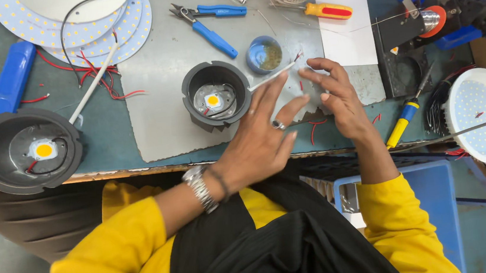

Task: The person assembles LED light fixtures at a workbench. They place LED modules into round black housings, solder the wires to the LED contacts using a soldering iron, press components into place by hand, and set finished housings aside on the bench.

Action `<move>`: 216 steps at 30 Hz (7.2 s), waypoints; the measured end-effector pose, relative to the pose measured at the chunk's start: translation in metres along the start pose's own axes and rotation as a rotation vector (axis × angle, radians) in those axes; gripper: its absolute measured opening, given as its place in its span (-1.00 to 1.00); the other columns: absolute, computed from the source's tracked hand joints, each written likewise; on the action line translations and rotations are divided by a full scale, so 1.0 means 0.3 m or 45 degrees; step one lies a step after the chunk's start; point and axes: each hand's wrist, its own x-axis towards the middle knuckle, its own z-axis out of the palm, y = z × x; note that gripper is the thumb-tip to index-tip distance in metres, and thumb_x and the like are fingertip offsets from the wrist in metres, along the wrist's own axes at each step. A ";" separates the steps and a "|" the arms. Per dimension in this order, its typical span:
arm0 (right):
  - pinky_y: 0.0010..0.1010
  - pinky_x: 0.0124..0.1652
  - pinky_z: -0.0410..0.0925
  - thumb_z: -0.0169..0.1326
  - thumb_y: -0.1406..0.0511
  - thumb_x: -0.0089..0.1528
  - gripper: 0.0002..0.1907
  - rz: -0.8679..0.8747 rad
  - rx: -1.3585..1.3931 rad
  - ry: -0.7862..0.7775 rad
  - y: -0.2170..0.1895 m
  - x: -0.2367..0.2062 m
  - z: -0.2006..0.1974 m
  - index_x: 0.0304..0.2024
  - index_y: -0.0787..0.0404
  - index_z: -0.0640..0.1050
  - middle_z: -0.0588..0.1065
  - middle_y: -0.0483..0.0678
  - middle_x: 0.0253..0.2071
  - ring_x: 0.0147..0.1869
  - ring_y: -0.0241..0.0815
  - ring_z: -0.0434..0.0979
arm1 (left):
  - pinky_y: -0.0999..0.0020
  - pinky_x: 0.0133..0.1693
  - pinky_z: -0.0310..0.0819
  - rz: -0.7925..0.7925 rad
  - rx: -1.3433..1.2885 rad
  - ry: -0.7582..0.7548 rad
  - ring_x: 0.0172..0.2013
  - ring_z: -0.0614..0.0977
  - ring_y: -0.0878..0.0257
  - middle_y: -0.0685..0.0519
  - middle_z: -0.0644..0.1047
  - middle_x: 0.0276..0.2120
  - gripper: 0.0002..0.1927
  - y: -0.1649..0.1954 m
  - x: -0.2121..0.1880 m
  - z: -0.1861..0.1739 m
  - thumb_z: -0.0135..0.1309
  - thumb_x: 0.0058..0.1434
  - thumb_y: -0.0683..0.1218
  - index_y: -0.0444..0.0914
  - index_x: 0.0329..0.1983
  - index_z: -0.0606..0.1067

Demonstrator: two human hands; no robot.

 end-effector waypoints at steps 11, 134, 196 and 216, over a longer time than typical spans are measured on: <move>-0.16 0.50 0.09 -0.13 0.23 0.23 -0.36 -0.010 0.142 0.195 0.038 0.078 0.001 0.37 0.19 0.44 0.22 0.08 0.48 0.58 0.02 0.17 | -0.22 0.39 -0.06 -0.245 0.203 0.405 0.39 0.17 -0.25 -0.26 0.12 0.36 0.05 -0.187 0.239 0.178 0.25 0.09 -0.16 -0.07 0.57 -0.06; -0.14 0.40 0.35 0.50 0.38 0.12 0.38 -0.325 0.293 0.372 -0.169 0.068 0.441 0.57 -0.05 -0.30 0.20 0.25 0.48 0.50 0.12 0.34 | 0.39 -0.11 0.55 -0.843 -0.455 0.024 -0.14 0.68 0.27 -0.12 0.66 -0.16 -0.51 -0.117 0.044 -0.268 0.03 0.14 -0.29 -0.28 0.16 0.27; 0.11 0.44 -0.13 0.49 0.05 0.18 0.14 -0.591 -0.644 0.446 -0.221 0.088 0.319 0.49 -0.14 -0.07 0.42 -0.20 0.32 0.56 -0.01 0.19 | 0.11 0.00 0.56 -0.664 -0.261 0.006 -0.01 0.69 -0.15 -0.21 0.65 -0.08 -0.52 -0.113 0.038 -0.284 -0.02 0.13 -0.28 -0.28 0.15 0.27; 0.12 0.40 -0.21 0.43 -0.05 0.27 -0.05 -0.780 -0.868 0.198 -0.219 0.123 0.286 0.46 -0.07 0.11 0.44 -0.06 0.34 0.53 -0.07 0.31 | 0.05 -0.11 0.58 -0.691 -0.272 -0.007 -0.13 0.70 -0.15 -0.19 0.63 -0.12 -0.55 -0.122 0.041 -0.293 -0.04 0.10 -0.27 -0.27 0.10 0.27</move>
